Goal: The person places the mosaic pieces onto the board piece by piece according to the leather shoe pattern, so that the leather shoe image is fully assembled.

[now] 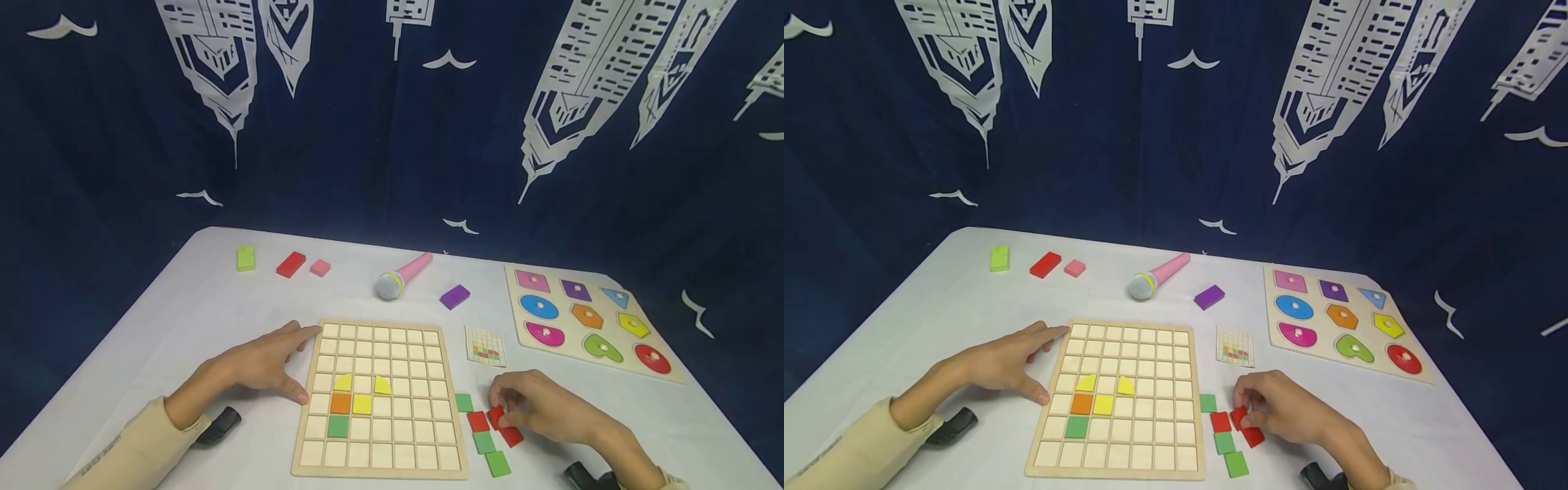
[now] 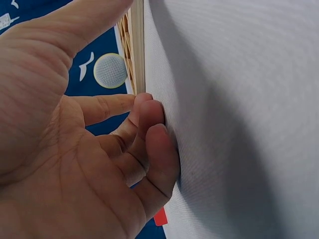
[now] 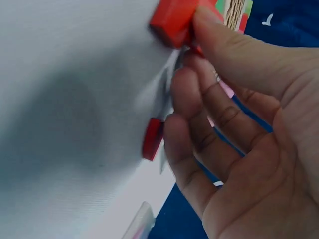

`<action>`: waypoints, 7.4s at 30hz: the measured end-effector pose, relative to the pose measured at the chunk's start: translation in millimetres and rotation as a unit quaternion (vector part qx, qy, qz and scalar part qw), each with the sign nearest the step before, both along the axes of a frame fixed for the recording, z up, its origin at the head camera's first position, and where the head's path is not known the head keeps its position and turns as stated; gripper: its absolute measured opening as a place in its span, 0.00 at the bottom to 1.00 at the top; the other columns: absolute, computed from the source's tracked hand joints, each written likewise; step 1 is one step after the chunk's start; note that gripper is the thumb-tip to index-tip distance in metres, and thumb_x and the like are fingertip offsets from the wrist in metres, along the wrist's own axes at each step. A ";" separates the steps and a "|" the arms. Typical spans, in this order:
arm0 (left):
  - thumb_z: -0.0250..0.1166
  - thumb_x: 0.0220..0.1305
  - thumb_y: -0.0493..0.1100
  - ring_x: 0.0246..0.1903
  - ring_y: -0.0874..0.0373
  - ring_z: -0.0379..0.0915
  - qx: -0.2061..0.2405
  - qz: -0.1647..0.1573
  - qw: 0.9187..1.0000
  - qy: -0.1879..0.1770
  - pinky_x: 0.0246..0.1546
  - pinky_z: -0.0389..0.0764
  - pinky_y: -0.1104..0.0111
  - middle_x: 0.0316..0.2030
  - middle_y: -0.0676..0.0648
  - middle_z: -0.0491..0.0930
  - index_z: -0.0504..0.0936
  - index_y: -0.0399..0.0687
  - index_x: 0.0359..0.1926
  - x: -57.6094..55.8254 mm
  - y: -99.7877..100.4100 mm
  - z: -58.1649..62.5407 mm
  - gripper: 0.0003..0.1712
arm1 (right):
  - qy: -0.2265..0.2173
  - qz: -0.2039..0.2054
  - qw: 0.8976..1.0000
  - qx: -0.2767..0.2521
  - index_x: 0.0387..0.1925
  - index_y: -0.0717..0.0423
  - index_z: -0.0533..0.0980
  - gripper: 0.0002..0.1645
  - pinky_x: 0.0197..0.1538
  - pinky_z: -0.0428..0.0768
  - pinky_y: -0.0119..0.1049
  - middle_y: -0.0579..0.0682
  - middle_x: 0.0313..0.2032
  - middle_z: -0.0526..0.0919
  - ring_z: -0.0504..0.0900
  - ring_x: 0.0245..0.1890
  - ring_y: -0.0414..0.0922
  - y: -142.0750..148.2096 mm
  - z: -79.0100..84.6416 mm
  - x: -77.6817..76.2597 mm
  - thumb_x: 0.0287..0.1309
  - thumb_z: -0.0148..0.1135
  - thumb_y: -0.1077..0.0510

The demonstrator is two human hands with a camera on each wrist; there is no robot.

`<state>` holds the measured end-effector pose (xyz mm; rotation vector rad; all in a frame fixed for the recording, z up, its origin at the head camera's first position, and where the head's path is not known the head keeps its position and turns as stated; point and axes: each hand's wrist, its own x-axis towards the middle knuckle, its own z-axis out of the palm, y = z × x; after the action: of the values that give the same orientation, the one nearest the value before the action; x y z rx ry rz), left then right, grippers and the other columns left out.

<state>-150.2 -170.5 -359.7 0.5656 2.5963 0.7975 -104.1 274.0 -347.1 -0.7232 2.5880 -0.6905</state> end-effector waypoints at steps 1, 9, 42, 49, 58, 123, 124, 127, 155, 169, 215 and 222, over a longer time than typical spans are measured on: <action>0.85 0.34 0.55 0.47 0.55 0.68 0.000 0.000 1.000 0.001 0.53 0.75 0.56 0.46 0.50 0.72 0.63 0.44 0.74 0.0 -0.2 -0.3 0.66 | 0.002 0.003 1.000 0.007 0.33 0.40 0.78 0.13 0.38 0.76 0.28 0.33 0.29 0.78 0.74 0.33 0.33 -1.2 1.6 -0.1 0.52 0.75 0.58; 0.86 0.33 0.54 0.49 0.55 0.68 -0.001 0.002 1.000 0.003 0.56 0.75 0.53 0.47 0.49 0.73 0.63 0.45 0.74 0.3 -1.3 -0.6 0.66 | 0.013 0.038 0.999 0.015 0.32 0.41 0.78 0.07 0.37 0.77 0.28 0.35 0.25 0.80 0.76 0.31 0.31 -20.5 24.9 -2.8 0.60 0.70 0.55; 0.85 0.35 0.54 0.55 0.52 0.69 0.000 0.000 1.000 0.003 0.62 0.73 0.49 0.51 0.48 0.73 0.62 0.45 0.74 2.1 -0.2 1.6 0.65 | 0.099 0.131 0.986 -0.024 0.29 0.44 0.77 0.08 0.27 0.70 0.21 0.32 0.21 0.72 0.67 0.21 0.28 -175.6 2.3 5.6 0.61 0.67 0.60; 0.85 0.35 0.53 0.54 0.52 0.69 0.000 0.003 1.000 0.002 0.61 0.74 0.49 0.51 0.48 0.74 0.63 0.45 0.74 2.0 -0.1 2.1 0.64 | 0.116 0.107 0.987 0.003 0.28 0.42 0.78 0.09 0.27 0.71 0.22 0.31 0.21 0.73 0.70 0.22 0.28 -180.5 1.3 10.5 0.61 0.68 0.58; 0.85 0.34 0.54 0.49 0.54 0.69 0.006 -0.012 1.000 0.011 0.57 0.74 0.51 0.47 0.48 0.72 0.63 0.43 0.74 4.2 -0.2 2.6 0.65 | 0.154 0.120 0.981 0.018 0.29 0.42 0.78 0.08 0.31 0.71 0.21 0.31 0.25 0.74 0.70 0.26 0.28 -180.6 1.3 15.0 0.60 0.69 0.56; 0.85 0.35 0.54 0.50 0.54 0.68 -0.004 -0.009 1.000 0.013 0.57 0.75 0.52 0.48 0.49 0.71 0.62 0.43 0.74 6.2 -0.3 5.3 0.65 | -0.154 0.041 0.982 -0.106 0.44 0.50 0.80 0.15 0.30 0.71 0.29 0.48 0.29 0.78 0.76 0.30 0.39 35.8 -10.9 3.7 0.54 0.72 0.61; 0.85 0.35 0.54 0.50 0.54 0.68 -0.003 -0.008 1.000 0.013 0.57 0.74 0.52 0.48 0.49 0.71 0.63 0.43 0.74 6.1 -0.5 5.1 0.65 | -0.152 0.033 0.983 -0.098 0.44 0.49 0.80 0.15 0.31 0.71 0.28 0.47 0.29 0.78 0.76 0.30 0.39 34.1 -10.2 3.9 0.54 0.73 0.60; 0.85 0.35 0.55 0.51 0.53 0.69 -0.002 -0.011 1.000 0.014 0.58 0.74 0.50 0.49 0.48 0.72 0.62 0.43 0.74 6.0 -1.4 5.1 0.66 | -0.138 0.011 0.988 -0.070 0.41 0.47 0.79 0.15 0.31 0.73 0.27 0.43 0.28 0.78 0.76 0.29 0.37 28.1 -8.5 4.6 0.52 0.75 0.58; 0.85 0.34 0.53 0.55 0.51 0.69 0.004 0.002 1.000 0.004 0.62 0.72 0.48 0.53 0.46 0.74 0.63 0.44 0.74 3.0 0.3 1.6 0.65 | 0.001 0.064 0.997 -0.048 0.42 0.41 0.78 0.12 0.36 0.77 0.29 0.33 0.32 0.79 0.76 0.32 0.34 -31.3 13.2 2.3 0.59 0.70 0.45; 0.86 0.34 0.52 0.49 0.55 0.67 0.003 0.002 1.000 0.004 0.57 0.74 0.53 0.46 0.50 0.71 0.63 0.44 0.74 2.5 2.0 -0.1 0.65 | 0.015 0.129 0.990 -0.054 0.40 0.39 0.79 0.07 0.37 0.78 0.28 0.33 0.34 0.80 0.76 0.30 0.32 -82.8 16.4 -3.1 0.61 0.69 0.48; 0.85 0.35 0.53 0.51 0.54 0.69 -0.004 -0.003 1.000 0.010 0.60 0.74 0.50 0.48 0.49 0.73 0.63 0.44 0.74 2.2 -0.1 -1.2 0.65 | 0.076 0.190 0.979 0.004 0.34 0.41 0.79 0.08 0.37 0.71 0.21 0.34 0.34 0.74 0.69 0.33 0.29 -149.7 -1.8 -1.2 0.57 0.73 0.52; 0.85 0.34 0.53 0.50 0.55 0.68 -0.006 -0.001 1.000 0.011 0.59 0.74 0.52 0.48 0.50 0.72 0.63 0.44 0.74 1.1 1.6 -1.6 0.65 | 0.072 0.169 0.983 -0.004 0.46 0.39 0.84 0.11 0.48 0.76 0.26 0.32 0.45 0.75 0.74 0.42 0.31 -129.2 6.4 8.2 0.64 0.67 0.45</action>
<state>-149.1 -168.9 -361.4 0.5755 2.6180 0.7791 -95.9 144.9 -340.7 -1.2182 2.4958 -0.5584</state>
